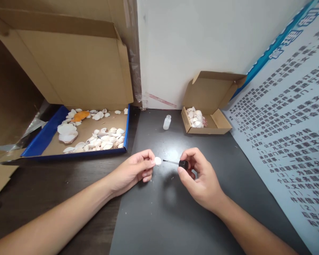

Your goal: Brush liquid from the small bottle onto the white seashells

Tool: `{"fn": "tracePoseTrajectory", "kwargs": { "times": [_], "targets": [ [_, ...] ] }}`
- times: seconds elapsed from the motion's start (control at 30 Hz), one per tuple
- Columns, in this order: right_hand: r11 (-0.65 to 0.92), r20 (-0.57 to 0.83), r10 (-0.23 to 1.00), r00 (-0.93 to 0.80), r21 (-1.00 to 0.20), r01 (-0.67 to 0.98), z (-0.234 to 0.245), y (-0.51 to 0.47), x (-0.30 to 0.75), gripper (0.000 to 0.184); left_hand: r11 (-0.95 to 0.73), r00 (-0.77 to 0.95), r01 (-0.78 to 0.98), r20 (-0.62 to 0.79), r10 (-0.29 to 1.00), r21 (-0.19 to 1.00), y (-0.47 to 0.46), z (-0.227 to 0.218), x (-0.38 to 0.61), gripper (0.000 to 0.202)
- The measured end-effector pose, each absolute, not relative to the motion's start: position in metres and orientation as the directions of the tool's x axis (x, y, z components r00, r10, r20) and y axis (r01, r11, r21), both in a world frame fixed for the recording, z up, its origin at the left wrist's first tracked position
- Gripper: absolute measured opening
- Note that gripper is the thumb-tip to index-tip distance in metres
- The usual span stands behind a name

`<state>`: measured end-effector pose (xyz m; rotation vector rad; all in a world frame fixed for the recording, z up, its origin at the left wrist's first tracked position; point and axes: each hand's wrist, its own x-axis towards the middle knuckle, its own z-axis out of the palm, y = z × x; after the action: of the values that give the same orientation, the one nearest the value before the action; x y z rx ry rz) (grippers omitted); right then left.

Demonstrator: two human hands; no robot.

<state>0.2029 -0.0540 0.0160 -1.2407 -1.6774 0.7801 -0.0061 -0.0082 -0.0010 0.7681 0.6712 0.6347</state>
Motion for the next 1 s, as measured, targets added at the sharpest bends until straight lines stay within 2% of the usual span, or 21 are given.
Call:
{"fn": "tracePoseTrajectory", "kwargs": {
  "times": [0.2,0.3,0.53,0.67,0.77,0.9,1.0],
  "targets": [
    [0.320,0.311,0.946,-0.095,-0.837,0.445,0.0154,-0.0531,0.2033,0.015,0.551,0.627,-0.253,-0.299,0.720,0.795,-0.0087,-0.0024,-0.0053,0.020],
    [0.326,0.299,0.945,-0.131,-0.856,0.401,0.0160,-0.0534,0.2038,0.012,0.552,0.631,-0.252,-0.298,0.717,0.795,-0.0090,-0.0031,-0.0049,0.020],
    [0.321,0.288,0.947,-0.141,-0.848,0.422,0.0159,-0.0551,0.2036,0.013,0.576,0.624,-0.268,-0.316,0.714,0.772,-0.0081,-0.0001,-0.0051,0.021],
    [0.329,0.315,0.943,-0.112,-0.814,0.480,0.0156,-0.0556,0.2029,0.016,0.582,0.624,-0.273,-0.320,0.713,0.766,-0.0081,0.0007,-0.0055,0.021],
    [0.358,0.328,0.933,-0.145,-0.820,0.447,0.0151,-0.0557,0.2023,0.015,0.584,0.622,-0.278,-0.321,0.714,0.763,-0.0082,0.0010,-0.0052,0.022],
    [0.371,0.338,0.927,-0.163,-0.767,0.523,0.0139,-0.0566,0.2020,0.018,0.589,0.619,-0.284,-0.324,0.715,0.757,-0.0087,0.0020,-0.0053,0.024],
    [0.394,0.357,0.918,-0.170,-0.785,0.479,0.0129,-0.0577,0.2024,0.017,0.589,0.620,-0.281,-0.326,0.714,0.757,-0.0090,0.0025,-0.0058,0.025]
  ]
}}
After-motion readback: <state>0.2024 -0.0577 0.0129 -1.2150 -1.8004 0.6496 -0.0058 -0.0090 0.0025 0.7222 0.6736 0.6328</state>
